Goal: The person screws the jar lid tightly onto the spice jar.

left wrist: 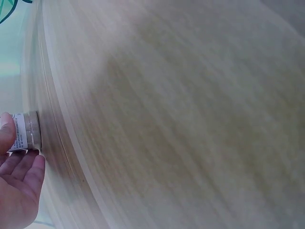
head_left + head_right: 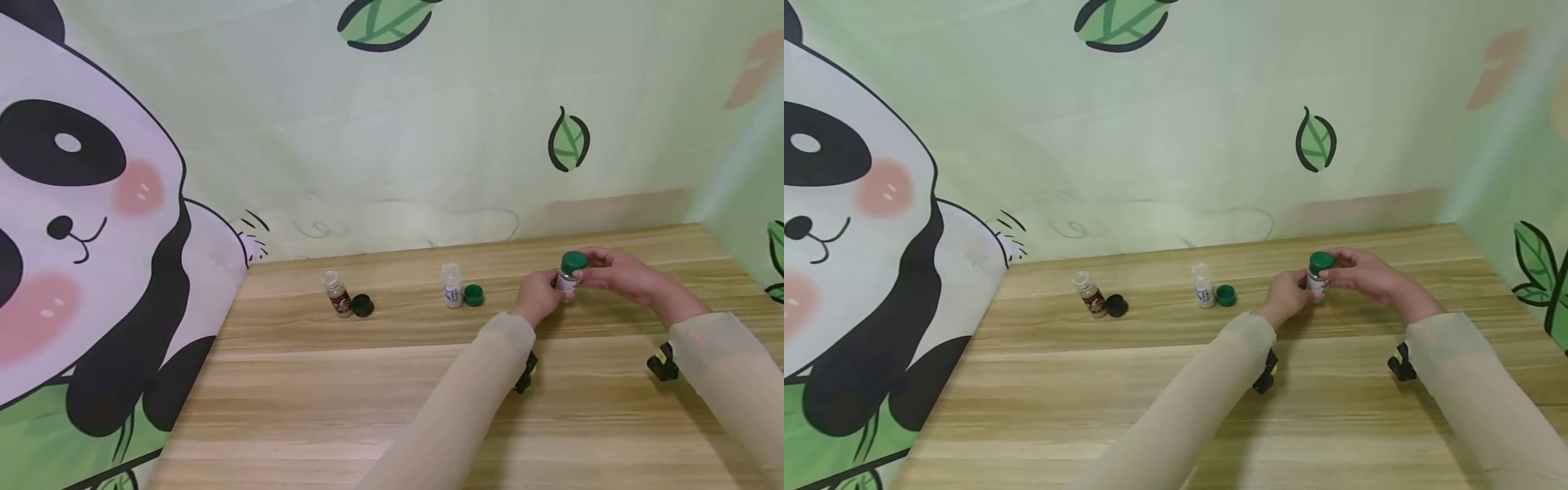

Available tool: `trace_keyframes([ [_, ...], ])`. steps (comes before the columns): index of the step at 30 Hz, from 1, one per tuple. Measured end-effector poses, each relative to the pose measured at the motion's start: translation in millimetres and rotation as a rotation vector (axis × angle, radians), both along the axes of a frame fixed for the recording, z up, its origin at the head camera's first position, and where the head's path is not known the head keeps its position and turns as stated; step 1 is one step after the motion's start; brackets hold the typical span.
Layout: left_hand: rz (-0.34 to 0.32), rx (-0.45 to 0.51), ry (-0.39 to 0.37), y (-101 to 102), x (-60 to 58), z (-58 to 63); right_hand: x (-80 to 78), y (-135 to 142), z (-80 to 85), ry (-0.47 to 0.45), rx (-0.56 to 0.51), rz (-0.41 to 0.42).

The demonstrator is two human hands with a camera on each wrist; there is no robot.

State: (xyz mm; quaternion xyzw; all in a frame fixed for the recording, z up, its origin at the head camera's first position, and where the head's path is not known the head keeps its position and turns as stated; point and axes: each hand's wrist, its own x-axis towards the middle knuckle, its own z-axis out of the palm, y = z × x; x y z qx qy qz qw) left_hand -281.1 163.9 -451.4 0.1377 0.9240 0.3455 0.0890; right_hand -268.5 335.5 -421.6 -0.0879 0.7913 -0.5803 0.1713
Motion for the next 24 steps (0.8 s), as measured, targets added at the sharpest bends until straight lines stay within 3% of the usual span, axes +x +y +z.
trace_keyframes([
  [8,-0.008,-0.002,0.009,0,-1.0,-1.7,0.2,-2,-1.9,0.003,0.001,-0.013],
  [17,-0.002,-0.031,0.012,1,-1.6,-1.2,2.2,-7,-4.6,0.051,0.111,-0.071],
  [24,-0.015,-0.01,0.025,3,-6.6,-9.0,2.8,-10,-6.2,0.072,0.172,-0.103],
])
